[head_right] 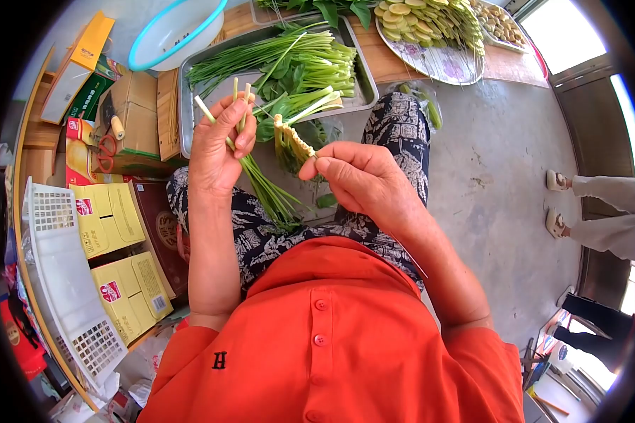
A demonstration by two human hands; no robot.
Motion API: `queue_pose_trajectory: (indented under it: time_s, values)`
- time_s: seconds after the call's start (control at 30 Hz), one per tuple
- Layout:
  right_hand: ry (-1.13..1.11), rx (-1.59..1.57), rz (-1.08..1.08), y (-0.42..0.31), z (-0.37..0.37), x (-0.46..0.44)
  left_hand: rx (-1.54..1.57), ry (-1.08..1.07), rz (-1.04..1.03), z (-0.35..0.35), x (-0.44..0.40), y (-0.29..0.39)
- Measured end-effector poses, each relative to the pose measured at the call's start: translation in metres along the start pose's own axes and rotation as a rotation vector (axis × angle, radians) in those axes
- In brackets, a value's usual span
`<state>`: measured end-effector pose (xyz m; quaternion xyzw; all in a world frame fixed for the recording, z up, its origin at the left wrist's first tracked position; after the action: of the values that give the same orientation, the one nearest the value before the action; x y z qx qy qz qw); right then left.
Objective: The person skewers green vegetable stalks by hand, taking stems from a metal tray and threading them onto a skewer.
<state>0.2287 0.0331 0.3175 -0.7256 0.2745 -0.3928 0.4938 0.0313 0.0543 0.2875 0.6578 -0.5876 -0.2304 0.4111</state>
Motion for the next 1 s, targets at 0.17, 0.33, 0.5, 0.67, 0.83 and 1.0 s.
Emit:
queue_pose_trajectory:
  time_s: [0.17,0.33,0.5,0.67,0.83,1.0]
  values:
    - [-0.009,-0.008,-0.009,0.0,0.001,0.001,-0.036,-0.022,-0.015,-0.001,0.0,0.002]
    - [-0.032,-0.007,-0.038,-0.001,0.002,0.002,-0.069,-0.026,0.022,0.002,0.0,0.003]
    - [-0.065,0.045,-0.002,-0.004,0.003,-0.001,-0.071,0.007,0.06,0.01,-0.005,-0.003]
    - [-0.115,-0.046,0.005,-0.004,0.005,0.001,-0.073,0.033,0.005,0.002,-0.004,0.001]
    - [-0.114,-0.075,0.018,0.001,0.01,0.001,-0.101,0.025,-0.004,0.002,-0.006,-0.001]
    - [-0.13,-0.09,0.064,-0.002,0.013,0.002,-0.123,-0.029,-0.003,0.004,-0.009,-0.005]
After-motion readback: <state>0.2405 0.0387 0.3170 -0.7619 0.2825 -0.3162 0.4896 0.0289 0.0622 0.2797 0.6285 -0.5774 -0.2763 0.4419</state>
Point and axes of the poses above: each hand's wrist, its own x-axis away from the middle knuckle, its own z-axis out of the back of the hand, y = z × x, the point moved 6 cm from there along -x, towards the middle knuckle, and after that the axes turned 5 degrees about y, right-handed, at the moved point
